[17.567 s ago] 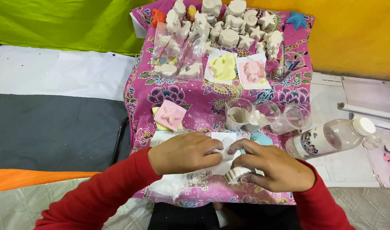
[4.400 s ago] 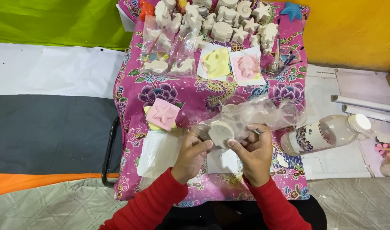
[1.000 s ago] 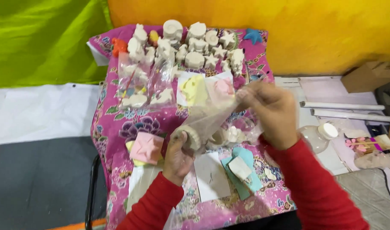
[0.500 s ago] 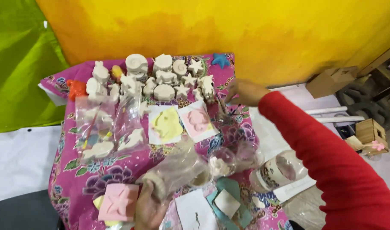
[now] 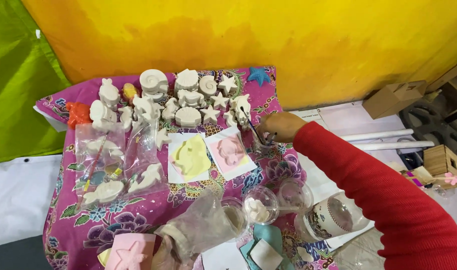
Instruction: A person is removing paper backings and sanding the edges of small white plaster or clay casts on a table.
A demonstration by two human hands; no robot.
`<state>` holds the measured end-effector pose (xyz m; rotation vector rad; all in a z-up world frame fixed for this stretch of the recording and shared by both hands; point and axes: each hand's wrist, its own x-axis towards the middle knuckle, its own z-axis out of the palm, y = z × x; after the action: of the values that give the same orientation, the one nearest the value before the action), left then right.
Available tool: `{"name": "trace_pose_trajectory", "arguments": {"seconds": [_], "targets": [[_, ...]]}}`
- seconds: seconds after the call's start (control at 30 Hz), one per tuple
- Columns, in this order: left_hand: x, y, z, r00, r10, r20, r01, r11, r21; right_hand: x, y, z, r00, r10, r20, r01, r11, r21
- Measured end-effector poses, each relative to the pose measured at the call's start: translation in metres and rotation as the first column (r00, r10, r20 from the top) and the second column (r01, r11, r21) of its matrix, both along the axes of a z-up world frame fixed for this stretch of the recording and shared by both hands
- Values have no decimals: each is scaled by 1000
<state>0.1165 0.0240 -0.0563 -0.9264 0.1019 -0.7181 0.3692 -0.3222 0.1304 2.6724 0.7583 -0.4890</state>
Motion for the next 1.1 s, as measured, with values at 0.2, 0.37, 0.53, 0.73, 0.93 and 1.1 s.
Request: {"name": "trace_pose_trajectory", "arguments": {"seconds": [0.2,0.37,0.53,0.73,0.93,1.1], "targets": [[-3,-3,0,999,21,43,-20,1000,-21,-4,0,0,998,53,44,-57,995,77],[-1,-4,-21,972,151,182,-187,961,205,-1,-8,-9,989,131,73,-139,983,120],[-5,-4,-11,986,124,111,-140,979,150,-2,-3,-7,992,103,72,-108,992,64],[-5,0,-4,985,114,-132,-85,975,207,3,-5,-15,990,123,65,-128,989,76],[-9,-2,31,996,-34,-85,33,999,-4,8,-13,-24,968,228,110,-237,968,83],[-4,-2,-18,960,206,188,-276,804,527,-5,-2,-5,988,103,114,-101,995,-25]]}}
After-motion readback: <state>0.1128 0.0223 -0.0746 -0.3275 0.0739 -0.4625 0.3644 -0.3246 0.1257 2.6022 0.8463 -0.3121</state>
